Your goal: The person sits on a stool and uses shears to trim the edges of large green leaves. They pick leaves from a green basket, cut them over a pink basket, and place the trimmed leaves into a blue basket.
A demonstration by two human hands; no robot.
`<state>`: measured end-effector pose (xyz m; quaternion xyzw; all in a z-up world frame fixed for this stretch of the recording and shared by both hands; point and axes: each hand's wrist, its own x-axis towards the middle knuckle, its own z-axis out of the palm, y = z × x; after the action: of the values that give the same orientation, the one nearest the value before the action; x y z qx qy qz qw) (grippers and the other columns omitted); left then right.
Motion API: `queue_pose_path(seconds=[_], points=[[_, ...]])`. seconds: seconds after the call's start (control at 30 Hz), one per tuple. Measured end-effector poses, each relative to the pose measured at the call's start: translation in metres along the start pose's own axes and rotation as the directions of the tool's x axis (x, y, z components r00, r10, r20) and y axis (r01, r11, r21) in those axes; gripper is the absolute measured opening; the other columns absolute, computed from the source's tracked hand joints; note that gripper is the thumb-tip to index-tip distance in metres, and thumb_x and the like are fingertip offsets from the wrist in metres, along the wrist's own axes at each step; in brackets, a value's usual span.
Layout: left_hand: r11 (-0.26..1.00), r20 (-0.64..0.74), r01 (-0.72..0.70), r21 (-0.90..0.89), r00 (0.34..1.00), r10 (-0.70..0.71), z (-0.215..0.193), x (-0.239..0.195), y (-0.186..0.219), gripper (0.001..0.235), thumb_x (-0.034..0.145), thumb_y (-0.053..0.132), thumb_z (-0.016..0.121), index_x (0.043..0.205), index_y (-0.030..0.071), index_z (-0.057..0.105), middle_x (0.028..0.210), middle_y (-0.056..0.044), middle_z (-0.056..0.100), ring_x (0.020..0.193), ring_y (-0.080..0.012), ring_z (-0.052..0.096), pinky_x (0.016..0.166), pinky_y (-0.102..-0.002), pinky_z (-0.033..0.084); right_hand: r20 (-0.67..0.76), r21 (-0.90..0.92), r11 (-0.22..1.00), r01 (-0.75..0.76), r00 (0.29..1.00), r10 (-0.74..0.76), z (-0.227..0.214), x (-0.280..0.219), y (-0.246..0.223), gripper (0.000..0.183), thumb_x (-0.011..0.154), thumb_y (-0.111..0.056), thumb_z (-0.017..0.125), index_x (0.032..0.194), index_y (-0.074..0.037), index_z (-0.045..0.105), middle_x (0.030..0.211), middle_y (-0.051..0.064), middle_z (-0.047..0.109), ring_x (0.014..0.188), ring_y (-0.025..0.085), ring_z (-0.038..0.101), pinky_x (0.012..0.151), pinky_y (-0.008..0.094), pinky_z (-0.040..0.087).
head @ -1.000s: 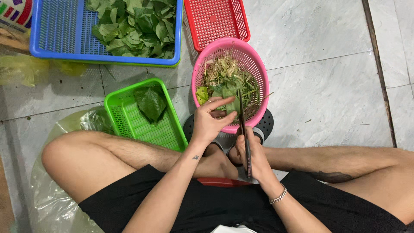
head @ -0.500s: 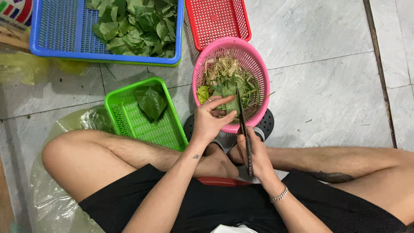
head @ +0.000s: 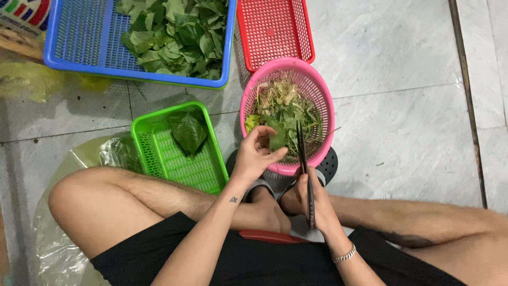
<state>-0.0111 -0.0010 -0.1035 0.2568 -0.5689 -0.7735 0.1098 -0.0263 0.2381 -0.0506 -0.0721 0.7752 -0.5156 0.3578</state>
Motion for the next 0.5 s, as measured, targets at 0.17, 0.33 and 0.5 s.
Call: queue_pose_path(seconds=[0.17, 0.33, 0.5], points=[[0.967, 0.058, 0.084, -0.240, 0.996, -0.072, -0.020, 0.007, -0.019, 0.073, 0.096, 0.004, 0.102, 0.148, 0.018, 0.053, 0.142, -0.010, 0.074, 0.124, -0.0175, 0.078, 0.105, -0.034, 0.068, -0.051, 0.039, 0.999, 0.006, 0.999, -0.004, 0.006, 0.002, -0.028, 0.039, 0.134, -0.048, 0.040, 0.114, -0.019, 0.056, 0.083, -0.002, 0.048, 0.063, 0.009, 0.051, 0.057, 0.031, 0.051], [0.957, 0.013, 0.140, -0.256, 0.990, -0.141, -0.042, 0.008, -0.021, 0.081, 0.095, 0.005, 0.101, 0.158, 0.014, 0.051, 0.153, -0.015, 0.074, 0.141, -0.0201, 0.077, 0.120, -0.036, 0.066, -0.047, 0.108, 0.994, -0.023, 0.998, 0.029, 0.013, 0.022, -0.012, 0.058, 0.130, -0.060, 0.033, 0.123, -0.011, 0.064, 0.068, 0.005, 0.056, 0.050, 0.016, 0.053, 0.046, 0.034, 0.047], [0.855, -0.020, 0.202, -0.478, 0.970, -0.241, -0.068, 0.014, -0.049, 0.054, 0.110, -0.010, 0.084, 0.156, 0.008, 0.063, 0.147, -0.014, 0.085, 0.132, -0.0198, 0.079, 0.115, -0.036, 0.065, -0.006, 0.188, 0.973, -0.135, 0.990, 0.138, 0.027, 0.029, -0.038, 0.072, 0.129, -0.061, 0.030, 0.137, -0.001, 0.068, 0.053, 0.013, 0.055, 0.042, 0.021, 0.049, 0.045, 0.034, 0.036]])
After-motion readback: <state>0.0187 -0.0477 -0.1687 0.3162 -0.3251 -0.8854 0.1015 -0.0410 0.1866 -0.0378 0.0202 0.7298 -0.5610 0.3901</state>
